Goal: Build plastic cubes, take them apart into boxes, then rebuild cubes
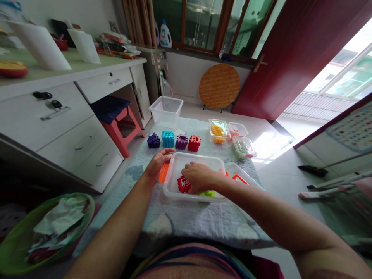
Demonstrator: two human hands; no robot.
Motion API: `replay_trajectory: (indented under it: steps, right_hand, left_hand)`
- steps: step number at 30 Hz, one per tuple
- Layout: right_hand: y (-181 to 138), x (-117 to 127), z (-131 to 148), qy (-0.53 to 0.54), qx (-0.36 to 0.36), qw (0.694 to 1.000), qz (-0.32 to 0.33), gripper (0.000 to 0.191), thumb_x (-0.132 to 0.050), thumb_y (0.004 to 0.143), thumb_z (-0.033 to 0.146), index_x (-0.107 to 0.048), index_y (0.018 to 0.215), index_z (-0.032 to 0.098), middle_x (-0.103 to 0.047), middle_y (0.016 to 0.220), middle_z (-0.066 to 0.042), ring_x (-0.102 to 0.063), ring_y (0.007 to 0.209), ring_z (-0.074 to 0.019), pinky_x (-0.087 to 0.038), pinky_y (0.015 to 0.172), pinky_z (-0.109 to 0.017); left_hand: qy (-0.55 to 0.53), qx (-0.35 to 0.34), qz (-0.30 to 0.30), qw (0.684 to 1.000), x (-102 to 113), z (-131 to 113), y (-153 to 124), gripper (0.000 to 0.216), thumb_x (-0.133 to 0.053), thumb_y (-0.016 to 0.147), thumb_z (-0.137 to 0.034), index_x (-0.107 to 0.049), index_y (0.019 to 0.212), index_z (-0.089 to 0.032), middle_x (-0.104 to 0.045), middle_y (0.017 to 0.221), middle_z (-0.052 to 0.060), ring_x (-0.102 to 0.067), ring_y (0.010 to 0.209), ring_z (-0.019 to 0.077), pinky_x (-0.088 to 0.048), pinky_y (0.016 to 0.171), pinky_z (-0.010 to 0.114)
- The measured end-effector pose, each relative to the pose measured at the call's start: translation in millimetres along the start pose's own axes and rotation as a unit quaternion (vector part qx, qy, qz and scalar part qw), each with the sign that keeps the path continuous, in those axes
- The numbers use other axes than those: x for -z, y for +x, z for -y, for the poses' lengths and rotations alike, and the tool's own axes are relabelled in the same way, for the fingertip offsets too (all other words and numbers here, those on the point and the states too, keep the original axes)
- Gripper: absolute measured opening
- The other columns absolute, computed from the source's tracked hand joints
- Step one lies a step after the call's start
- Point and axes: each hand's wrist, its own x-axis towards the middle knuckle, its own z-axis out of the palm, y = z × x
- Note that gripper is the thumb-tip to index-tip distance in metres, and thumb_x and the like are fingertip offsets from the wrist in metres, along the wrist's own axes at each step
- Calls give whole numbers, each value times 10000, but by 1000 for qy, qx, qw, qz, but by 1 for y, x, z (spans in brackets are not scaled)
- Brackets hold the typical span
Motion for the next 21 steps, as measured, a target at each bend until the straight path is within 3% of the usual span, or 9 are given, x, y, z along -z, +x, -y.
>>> replay_trajectory:
  steps: [8, 12, 17, 21]
  right_hand:
    - [2, -8, 5, -40, -1, 999, 30, 387, -656, 833, 312, -673, 1143, 82, -673, 1159, -198, -641, 1055, -309, -525, 870, -402]
    - [4, 8, -7, 10, 30, 998, 58, 499, -711, 790, 343, -646, 1205, 75, -670, 1189, -194, -635, 1079, -307, -510, 897, -385]
    - [15, 12, -12, 91, 59, 992, 66, 437, -554, 914, 268, -593, 1330, 143, -677, 1237, -136, -651, 1071, -231, -481, 899, -317]
    - [17, 8, -8, 103, 82, 987, 97, 375, -553, 894, 227, -663, 1250, 184, -723, 1134, -101, -665, 995, -218, -472, 818, -292]
  left_hand:
    - [3, -1, 5, 1000, 1, 1, 1, 433, -773, 607, -287, -642, 998, -156, -631, 702, -19, -579, 594, 118, -437, 583, 225]
    - [7, 5, 5, 1000, 0, 0, -1, 444, -776, 610, -291, -633, 1007, -155, -660, 730, -5, -583, 586, 118, -438, 577, 229]
    - [4, 11, 6, 1000, -1, -1, -1, 456, -777, 605, -296, -624, 1012, -158, -670, 738, -3, -603, 604, 132, -451, 593, 240]
    - [14, 1, 7, 1000, 1, 1, 2, 443, -772, 610, -297, -641, 1007, -152, -661, 729, -7, -584, 591, 116, -434, 580, 227]
